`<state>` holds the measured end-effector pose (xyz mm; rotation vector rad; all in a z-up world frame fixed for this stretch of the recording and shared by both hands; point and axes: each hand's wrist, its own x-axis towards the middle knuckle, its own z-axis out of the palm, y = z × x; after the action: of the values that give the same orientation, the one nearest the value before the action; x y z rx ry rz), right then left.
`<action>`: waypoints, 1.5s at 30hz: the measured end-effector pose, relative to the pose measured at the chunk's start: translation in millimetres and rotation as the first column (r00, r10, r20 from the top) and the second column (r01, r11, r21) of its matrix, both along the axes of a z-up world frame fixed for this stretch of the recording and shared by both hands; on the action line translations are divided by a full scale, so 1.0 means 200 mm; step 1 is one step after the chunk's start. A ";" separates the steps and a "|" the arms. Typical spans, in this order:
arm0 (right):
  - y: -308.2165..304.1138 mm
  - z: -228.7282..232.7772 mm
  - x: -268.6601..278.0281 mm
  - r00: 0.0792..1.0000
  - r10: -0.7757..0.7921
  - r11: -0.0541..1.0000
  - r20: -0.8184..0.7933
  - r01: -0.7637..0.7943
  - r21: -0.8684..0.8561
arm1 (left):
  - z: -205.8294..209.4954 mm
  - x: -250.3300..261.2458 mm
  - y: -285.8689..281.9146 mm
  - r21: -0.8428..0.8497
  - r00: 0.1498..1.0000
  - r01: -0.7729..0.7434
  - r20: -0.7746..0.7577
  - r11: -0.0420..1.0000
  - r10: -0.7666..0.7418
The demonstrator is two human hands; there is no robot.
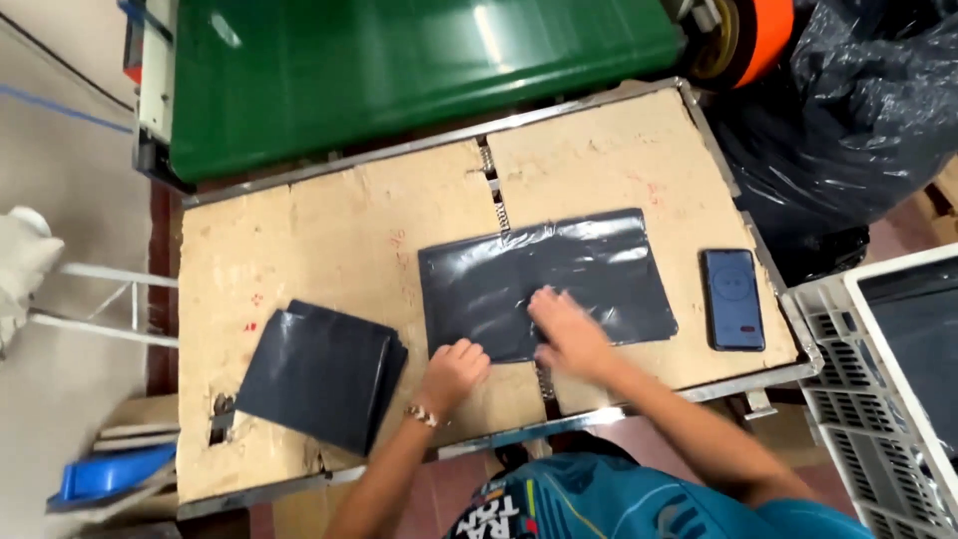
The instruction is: Folding and stacking plastic bags from a production line into a storage crate.
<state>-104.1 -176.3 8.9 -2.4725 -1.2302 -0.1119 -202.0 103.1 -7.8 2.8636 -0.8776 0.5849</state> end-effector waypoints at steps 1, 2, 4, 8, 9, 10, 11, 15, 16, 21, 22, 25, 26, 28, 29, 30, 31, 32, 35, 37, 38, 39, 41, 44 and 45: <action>0.02 -0.01 -0.12 1.000 0.003 1.000 -0.002 -0.003 -0.002 | -0.08 0.00 -0.07 -0.002 1.000 -0.003 -0.002 1.000 0.003; 0.04 -0.01 -0.23 0.999 0.024 0.998 -0.024 -0.025 -0.051 | -0.16 0.00 -0.14 -0.047 0.990 0.115 -0.073 0.992 -0.118; 0.03 -0.02 -0.38 0.998 0.037 0.994 -0.050 -0.042 -0.101 | 0.00 0.08 -0.28 -0.104 0.959 0.233 -0.140 0.967 -0.246; -0.19 -0.01 -0.50 0.963 0.173 0.893 -0.208 -0.064 0.445 | 0.53 0.37 -0.41 -0.386 0.375 0.043 -0.849 0.921 -0.373; -0.25 0.00 -0.51 0.891 0.254 0.823 -0.376 0.006 0.568 | 0.55 0.49 -0.38 -0.510 0.212 -0.186 -0.855 0.840 -0.473; -0.32 -0.11 -0.53 0.893 0.246 0.824 -0.376 0.011 0.566 | 0.41 0.57 -0.33 -0.513 0.209 -0.179 -0.854 0.840 -0.477; -0.41 -0.21 -0.54 0.671 0.130 0.769 -0.730 0.396 0.501 | 0.27 0.66 -0.29 -0.464 -0.013 -0.374 -0.863 0.803 -0.505; -0.46 -0.08 -0.42 0.022 0.100 0.212 -0.995 0.976 0.043 | 0.81 0.61 -0.27 -0.239 0.100 -0.923 -0.906 0.302 -0.412; -0.44 0.00 -0.40 0.018 0.101 0.219 -0.995 0.975 0.040 | 0.50 0.70 -0.25 -0.236 0.100 -0.926 -0.906 0.295 -0.411; -0.50 -0.07 -0.33 -0.194 0.305 0.174 -0.932 0.974 -0.146 | 0.31 0.69 -0.26 -0.190 0.683 -0.401 -0.714 0.896 0.154; -0.52 -0.08 -0.33 -0.199 0.304 0.179 -0.932 0.972 -0.149 | 0.25 0.68 -0.29 -0.189 0.680 -0.407 -0.716 0.894 0.158; -0.62 -0.13 -0.31 -0.260 0.317 0.282 -0.912 0.944 -0.171 | 0.18 0.69 -0.36 -0.050 0.804 -0.402 -0.496 0.914 0.326; -0.66 -0.16 -0.31 -0.295 0.293 0.321 -0.909 0.926 -0.197 | 0.19 0.69 -0.38 -0.033 0.774 -0.444 -0.517 0.896 0.365; -0.68 -0.06 -0.32 -0.316 0.272 0.356 -0.909 0.911 -0.210 | 0.25 0.68 -0.42 -0.018 0.751 -0.480 -0.525 0.877 0.400; -0.67 0.08 -0.31 -0.299 0.204 0.351 -0.932 0.911 -0.215 | 0.30 0.70 -0.45 -0.037 0.766 -0.516 -0.467 0.856 0.442; -0.67 0.21 -0.30 -0.281 0.135 0.345 -0.950 0.912 -0.221 | 0.36 0.72 -0.47 -0.060 0.775 -0.550 -0.408 0.833 0.483; -0.69 0.17 -0.29 -0.254 0.139 0.340 -0.957 0.920 -0.194 | 0.34 0.75 -0.51 -0.073 0.789 -0.544 -0.385 0.836 0.479; -0.72 0.13 -0.27 -0.162 0.099 0.324 -0.982 0.938 -0.122 | 0.32 0.78 -0.54 -0.052 0.766 -0.569 -0.397 0.821 0.506; -0.74 0.07 -0.23 -0.042 -0.041 0.296 -0.998 0.954 -0.052 | 0.29 0.80 -0.62 -0.129 0.754 -0.562 -0.485 0.817 0.442; -0.76 0.03 -0.20 -0.025 -0.140 0.283 -0.990 0.957 -0.064 | 0.34 0.74 -0.66 -0.222 0.756 -0.534 -0.557 0.816 0.343; -0.77 -0.01 -0.19 -0.027 -0.133 0.248 -0.991 0.967 -0.060 | 0.40 0.68 -0.66 -0.370 0.837 -0.443 -0.498 0.817 0.228; -0.77 -0.04 -0.19 -0.029 -0.125 0.213 -0.992 0.975 -0.056 | 0.45 0.61 -0.66 -0.503 0.901 -0.335 -0.418 0.797 0.115; -0.71 0.24 -0.13 -0.002 -0.103 0.231 -0.995 0.973 -0.026 | 0.68 0.49 -0.65 -0.619 0.937 -0.242 -0.350 0.747 0.014; -0.69 0.29 -0.04 0.230 0.062 0.292 -0.971 0.926 0.238 | 0.93 0.35 -0.57 -0.802 0.974 -0.068 -0.182 0.593 -0.135; -0.71 0.25 -0.03 0.410 0.211 0.307 -0.887 0.834 0.459 | 0.99 0.28 -0.55 -0.869 0.980 0.007 -0.092 0.494 -0.176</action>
<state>-109.6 -317.9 58.0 -1.2702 0.0904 0.2618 -145.9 -6.4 189.2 1.8642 -0.4690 0.5381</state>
